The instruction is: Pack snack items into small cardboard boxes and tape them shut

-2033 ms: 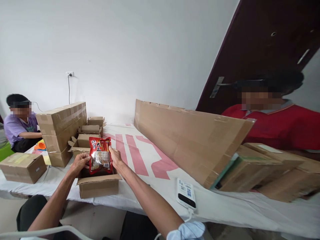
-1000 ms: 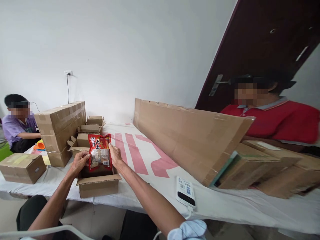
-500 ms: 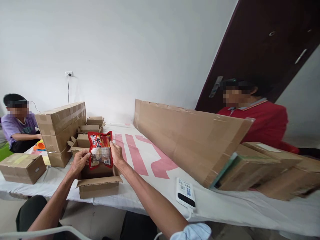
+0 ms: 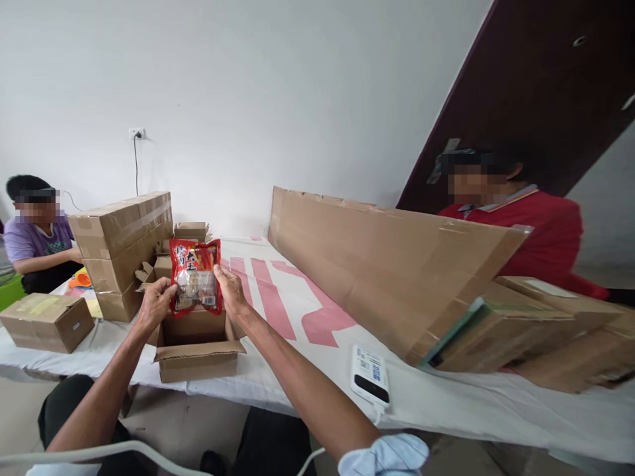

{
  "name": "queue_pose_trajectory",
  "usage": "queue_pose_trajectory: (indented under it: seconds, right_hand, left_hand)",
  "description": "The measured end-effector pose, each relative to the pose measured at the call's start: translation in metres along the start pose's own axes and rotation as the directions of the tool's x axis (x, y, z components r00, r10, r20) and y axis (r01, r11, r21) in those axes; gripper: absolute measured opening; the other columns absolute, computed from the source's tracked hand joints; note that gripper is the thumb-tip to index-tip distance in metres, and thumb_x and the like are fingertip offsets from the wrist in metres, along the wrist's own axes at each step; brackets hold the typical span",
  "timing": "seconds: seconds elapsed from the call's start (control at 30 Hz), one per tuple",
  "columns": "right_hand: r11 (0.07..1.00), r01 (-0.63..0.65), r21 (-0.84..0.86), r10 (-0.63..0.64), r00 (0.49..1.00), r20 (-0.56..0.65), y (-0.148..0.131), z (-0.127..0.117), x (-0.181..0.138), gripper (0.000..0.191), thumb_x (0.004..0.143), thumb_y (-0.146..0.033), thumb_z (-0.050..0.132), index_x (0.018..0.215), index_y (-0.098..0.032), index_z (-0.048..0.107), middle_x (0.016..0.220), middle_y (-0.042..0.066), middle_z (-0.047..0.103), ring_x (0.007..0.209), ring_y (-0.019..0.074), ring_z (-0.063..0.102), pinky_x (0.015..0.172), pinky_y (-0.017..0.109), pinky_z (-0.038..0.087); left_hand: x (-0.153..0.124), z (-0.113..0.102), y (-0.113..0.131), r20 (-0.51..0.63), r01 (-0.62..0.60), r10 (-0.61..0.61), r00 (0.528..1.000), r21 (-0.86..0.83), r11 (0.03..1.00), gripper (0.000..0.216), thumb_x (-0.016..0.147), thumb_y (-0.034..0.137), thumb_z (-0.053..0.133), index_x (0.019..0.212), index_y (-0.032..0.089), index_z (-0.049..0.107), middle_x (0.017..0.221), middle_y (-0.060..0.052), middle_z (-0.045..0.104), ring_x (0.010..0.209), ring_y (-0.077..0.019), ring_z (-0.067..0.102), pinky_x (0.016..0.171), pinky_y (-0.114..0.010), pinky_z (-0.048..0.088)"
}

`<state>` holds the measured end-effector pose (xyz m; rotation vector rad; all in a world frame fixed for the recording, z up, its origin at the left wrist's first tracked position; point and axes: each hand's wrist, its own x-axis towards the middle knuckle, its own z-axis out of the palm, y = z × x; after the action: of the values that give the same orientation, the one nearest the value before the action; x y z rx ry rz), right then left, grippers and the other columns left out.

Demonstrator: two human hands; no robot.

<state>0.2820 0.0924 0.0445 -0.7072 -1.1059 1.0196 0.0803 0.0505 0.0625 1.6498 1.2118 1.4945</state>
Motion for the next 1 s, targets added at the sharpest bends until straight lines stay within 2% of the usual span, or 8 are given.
queue_pose_trajectory:
  seconds: [0.17, 0.23, 0.33, 0.43, 0.57, 0.77, 0.9, 1.0]
  right_hand:
    - [0.996, -0.081, 0.045, 0.072, 0.981, 0.178, -0.015, 0.005, -0.001, 0.065, 0.07, -0.081, 0.079, 0.091, -0.021, 0.071, 0.08, 0.002, 0.072, 0.072, 0.0188, 0.066, 0.064, 0.031, 0.058]
    - [0.993, -0.1, 0.07, 0.089, 0.985, 0.149, -0.019, 0.001, 0.001, 0.066, 0.068, -0.081, 0.082, 0.095, -0.02, 0.072, 0.082, 0.003, 0.074, 0.072, 0.0199, 0.069, 0.062, 0.032, 0.06]
    - [0.998, -0.025, 0.064, 0.023, 0.999, 0.034, -0.025, -0.014, 0.006, 0.064, 0.07, -0.077, 0.084, 0.097, -0.02, 0.073, 0.088, 0.003, 0.076, 0.075, 0.0191, 0.071, 0.065, 0.032, 0.064]
    - [0.999, 0.004, 0.04, -0.002, 0.999, -0.045, -0.025, -0.039, 0.005, 0.064, 0.072, -0.077, 0.084, 0.098, -0.02, 0.073, 0.092, 0.003, 0.077, 0.079, 0.019, 0.072, 0.068, 0.033, 0.066]
    - [0.995, -0.081, 0.05, 0.084, 0.994, -0.065, -0.009, -0.066, -0.009, 0.067, 0.07, -0.078, 0.086, 0.099, -0.019, 0.073, 0.088, 0.005, 0.078, 0.074, 0.0205, 0.074, 0.064, 0.036, 0.068]
    - [0.983, -0.169, 0.071, 0.176, 0.979, -0.104, 0.017, -0.092, -0.034, 0.067, 0.066, -0.077, 0.089, 0.095, -0.017, 0.077, 0.083, 0.005, 0.079, 0.069, 0.0194, 0.072, 0.062, 0.034, 0.066]
    - [0.985, -0.154, 0.083, 0.165, 0.974, -0.154, 0.022, -0.117, -0.035, 0.063, 0.071, -0.073, 0.089, 0.098, -0.017, 0.077, 0.087, 0.006, 0.081, 0.07, 0.0201, 0.073, 0.063, 0.034, 0.066]
    - [0.979, -0.143, 0.148, 0.175, 0.957, -0.231, 0.027, -0.145, -0.025, 0.065, 0.066, -0.071, 0.093, 0.098, -0.018, 0.077, 0.087, 0.006, 0.081, 0.068, 0.0192, 0.074, 0.062, 0.033, 0.066]
  left_hand:
    - [0.031, -0.004, 0.028, -0.023, -0.075, 0.075, 0.997, -0.002, 0.997, 0.041, 0.078, 0.057, 0.079, 0.079, 0.019, 0.066, 0.069, 0.002, 0.063, 0.062, -0.0135, 0.055, 0.058, -0.025, 0.047]
    - [0.035, -0.008, 0.04, 0.068, -0.127, 0.123, 0.99, 0.052, 0.991, 0.042, 0.085, 0.06, 0.074, 0.083, 0.018, 0.07, 0.074, -0.001, 0.068, 0.067, -0.0163, 0.06, 0.063, -0.028, 0.051]
    - [0.025, -0.021, 0.046, 0.282, -0.188, 0.094, 0.955, 0.327, 0.926, 0.047, 0.091, 0.064, 0.068, 0.097, 0.018, 0.078, 0.098, -0.009, 0.079, 0.091, -0.0265, 0.073, 0.082, -0.036, 0.057]
    - [-0.002, -0.034, 0.03, 0.423, -0.233, -0.079, 0.903, 0.634, 0.738, 0.07, 0.081, 0.069, 0.078, 0.133, 0.022, 0.074, 0.137, -0.015, 0.074, 0.124, -0.0393, 0.069, 0.103, -0.049, 0.055]
    - [-0.04, -0.037, -0.008, 0.481, -0.26, -0.23, 0.846, 0.749, 0.609, 0.086, 0.083, 0.072, 0.076, 0.155, 0.026, 0.06, 0.164, -0.017, 0.054, 0.146, -0.044, 0.056, 0.117, -0.057, 0.048]
    - [-0.068, -0.009, -0.031, 0.462, -0.265, -0.153, 0.873, 0.715, 0.647, 0.086, 0.086, 0.072, 0.075, 0.156, 0.024, 0.06, 0.171, -0.02, 0.046, 0.151, -0.0474, 0.048, 0.12, -0.063, 0.044]
    - [-0.069, 0.005, -0.029, 0.445, -0.227, -0.093, 0.891, 0.614, 0.756, 0.079, 0.081, 0.067, 0.083, 0.149, 0.029, 0.068, 0.162, -0.015, 0.059, 0.143, -0.0443, 0.056, 0.119, -0.058, 0.044]
    - [-0.052, -0.005, -0.03, 0.329, -0.106, -0.073, 0.941, 0.494, 0.863, 0.06, 0.084, 0.061, 0.079, 0.134, 0.029, 0.077, 0.14, -0.012, 0.075, 0.131, -0.0385, 0.065, 0.115, -0.051, 0.049]
